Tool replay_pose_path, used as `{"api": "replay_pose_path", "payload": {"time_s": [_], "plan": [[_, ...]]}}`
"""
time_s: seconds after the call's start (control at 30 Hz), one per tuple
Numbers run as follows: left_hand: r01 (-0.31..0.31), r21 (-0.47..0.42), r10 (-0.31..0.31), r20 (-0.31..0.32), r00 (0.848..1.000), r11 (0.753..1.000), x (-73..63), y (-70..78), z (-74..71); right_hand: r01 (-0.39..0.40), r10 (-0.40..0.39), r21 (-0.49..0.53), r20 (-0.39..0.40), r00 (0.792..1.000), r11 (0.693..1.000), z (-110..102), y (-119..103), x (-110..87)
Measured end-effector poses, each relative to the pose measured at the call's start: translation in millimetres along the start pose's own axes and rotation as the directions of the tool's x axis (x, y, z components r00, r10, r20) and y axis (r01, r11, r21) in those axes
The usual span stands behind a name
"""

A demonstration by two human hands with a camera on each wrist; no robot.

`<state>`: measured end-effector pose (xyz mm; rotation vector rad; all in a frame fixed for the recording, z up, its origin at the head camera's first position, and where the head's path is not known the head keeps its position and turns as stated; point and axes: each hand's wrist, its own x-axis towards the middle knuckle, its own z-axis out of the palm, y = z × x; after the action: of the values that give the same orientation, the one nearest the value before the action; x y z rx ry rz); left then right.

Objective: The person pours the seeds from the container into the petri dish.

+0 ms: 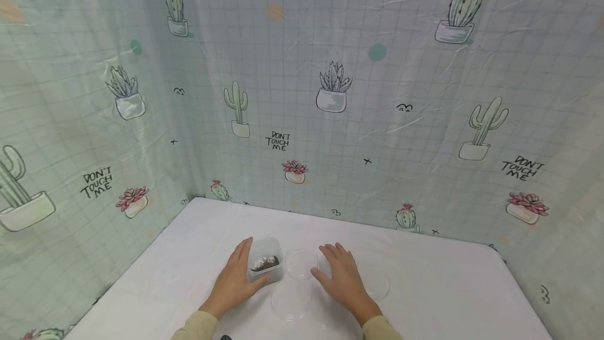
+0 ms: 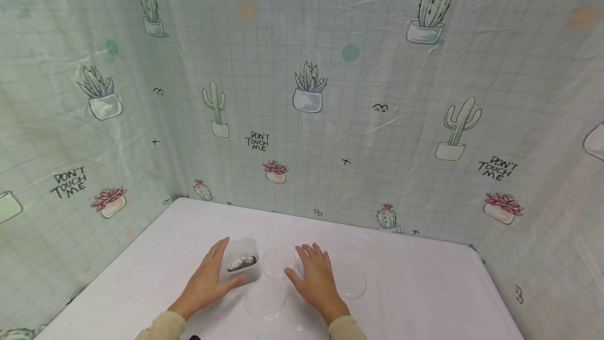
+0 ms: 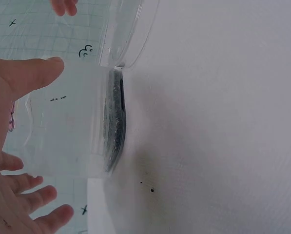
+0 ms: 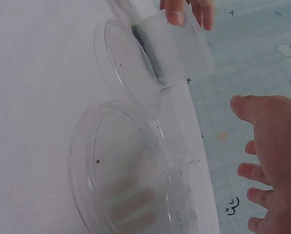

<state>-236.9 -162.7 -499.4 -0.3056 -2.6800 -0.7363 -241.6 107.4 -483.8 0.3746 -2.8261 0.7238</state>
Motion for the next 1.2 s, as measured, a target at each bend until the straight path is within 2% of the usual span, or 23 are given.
{"api": "replay_pose_path", "payload": {"time_s": [0.2, 0.4, 0.6, 0.9, 1.2], "plan": [[0.093, -0.074, -0.088, 0.070, 0.994, 0.993, 2.2, -0.9, 2.5, -0.022, 0.023, -0.004, 0.041, 0.999, 1.000, 3.9, 0.4, 2.2], [0.156, -0.152, -0.140, 0.110, 0.984, 0.976, 5.9, -3.2, 4.7, 0.011, -0.011, 0.013, 0.037, 0.999, 1.000, 5.9, 3.2, 5.8], [0.186, -0.215, -0.164, 0.116, 0.980, 0.959, 4.7, -5.4, 5.8, 0.040, -0.042, 0.044, 0.048, 0.998, 0.998, 11.3, 7.3, 9.2], [0.237, -0.282, -0.204, 0.142, 0.969, 0.930, 5.4, -11.8, 11.5, 0.033, -0.035, 0.040, 0.067, 0.997, 0.999, 18.0, 10.2, 14.0], [0.233, -0.353, -0.199, 0.130, 0.971, 0.906, 7.1, -15.5, 15.9, 0.031, -0.034, 0.038, 0.083, 0.996, 0.999, 25.4, 12.6, 19.1]]}}
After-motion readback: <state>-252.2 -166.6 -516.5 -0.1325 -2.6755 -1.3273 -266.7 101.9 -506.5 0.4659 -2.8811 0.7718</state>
